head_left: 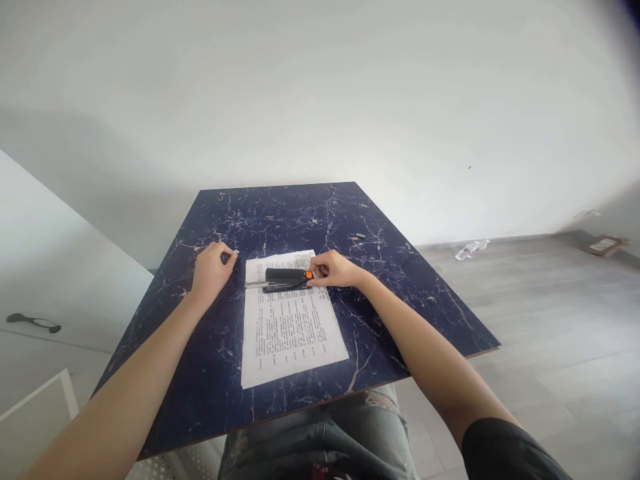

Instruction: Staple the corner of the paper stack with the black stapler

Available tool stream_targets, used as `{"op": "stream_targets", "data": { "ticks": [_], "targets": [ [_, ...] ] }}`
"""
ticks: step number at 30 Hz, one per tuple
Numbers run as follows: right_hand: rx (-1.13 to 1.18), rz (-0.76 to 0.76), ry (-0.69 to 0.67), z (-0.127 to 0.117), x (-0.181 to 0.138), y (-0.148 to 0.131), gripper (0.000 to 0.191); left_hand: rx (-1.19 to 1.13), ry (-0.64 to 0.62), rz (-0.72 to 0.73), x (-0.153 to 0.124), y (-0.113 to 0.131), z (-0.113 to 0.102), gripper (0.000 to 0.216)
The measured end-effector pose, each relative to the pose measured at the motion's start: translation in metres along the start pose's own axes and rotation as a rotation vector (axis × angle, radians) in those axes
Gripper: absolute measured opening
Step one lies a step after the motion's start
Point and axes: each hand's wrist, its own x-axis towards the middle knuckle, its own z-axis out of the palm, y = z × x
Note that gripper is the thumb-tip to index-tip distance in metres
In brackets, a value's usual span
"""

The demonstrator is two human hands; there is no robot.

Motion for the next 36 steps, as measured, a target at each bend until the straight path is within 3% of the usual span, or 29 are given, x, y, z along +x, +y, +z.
{"op": "stream_targets", "data": {
  "ticks": [29, 36],
  "targets": [
    [-0.017, 0.009, 0.001, -0.0002, 0.0004, -0.0017, 0.025, -0.111, 0.015, -0.077, 0.0006, 0.0046, -0.0019, 0.006],
    [-0.013, 0.008, 0.001, -0.0005, 0.0004, -0.0036, 0.025, -0.095, -0.005, -0.064, -0.0001, -0.0043, 0.0045, 0.028]
  ]
}}
